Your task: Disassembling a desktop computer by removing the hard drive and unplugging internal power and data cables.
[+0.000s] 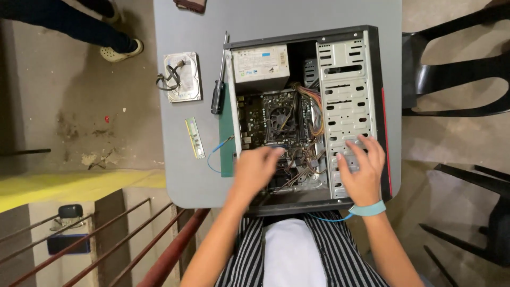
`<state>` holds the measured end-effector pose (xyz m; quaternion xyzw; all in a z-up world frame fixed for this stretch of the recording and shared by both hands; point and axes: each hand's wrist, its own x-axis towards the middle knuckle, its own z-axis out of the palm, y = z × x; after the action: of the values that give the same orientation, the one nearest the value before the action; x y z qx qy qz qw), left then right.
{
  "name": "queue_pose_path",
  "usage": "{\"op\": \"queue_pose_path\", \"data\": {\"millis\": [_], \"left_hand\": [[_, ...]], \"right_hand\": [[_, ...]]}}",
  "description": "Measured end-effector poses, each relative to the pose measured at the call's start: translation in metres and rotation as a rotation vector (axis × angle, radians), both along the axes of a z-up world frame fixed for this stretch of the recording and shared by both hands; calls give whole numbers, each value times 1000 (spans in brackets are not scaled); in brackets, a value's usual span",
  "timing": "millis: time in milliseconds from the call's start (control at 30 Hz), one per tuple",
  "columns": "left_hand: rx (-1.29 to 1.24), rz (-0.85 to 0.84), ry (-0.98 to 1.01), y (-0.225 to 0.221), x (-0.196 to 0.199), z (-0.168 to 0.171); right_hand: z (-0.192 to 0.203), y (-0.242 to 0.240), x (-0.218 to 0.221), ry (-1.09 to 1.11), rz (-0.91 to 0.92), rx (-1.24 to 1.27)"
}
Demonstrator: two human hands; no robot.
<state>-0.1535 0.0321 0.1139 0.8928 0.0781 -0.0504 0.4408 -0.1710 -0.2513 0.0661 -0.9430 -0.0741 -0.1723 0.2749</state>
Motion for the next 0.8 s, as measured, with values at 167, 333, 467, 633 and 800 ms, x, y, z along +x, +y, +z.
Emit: {"op": "queue_pose_path", "data": {"millis": [167,333,467,633,800], "left_hand": [[103,-367,257,-58,27,-44],[144,-501,250,-104,64,-104],[116,-422,140,-101,69,-107],[75,-291,48,-60,55,-66],[-89,-167,133,-28,67,-30]], "right_hand": [[1,-5,-3,117,23,-74],[5,-4,-5,178,29,-9],[3,-7,-6,205,40,-1],[1,-10,-9,220,47,20],[4,-8,-8,237,49,59]]}}
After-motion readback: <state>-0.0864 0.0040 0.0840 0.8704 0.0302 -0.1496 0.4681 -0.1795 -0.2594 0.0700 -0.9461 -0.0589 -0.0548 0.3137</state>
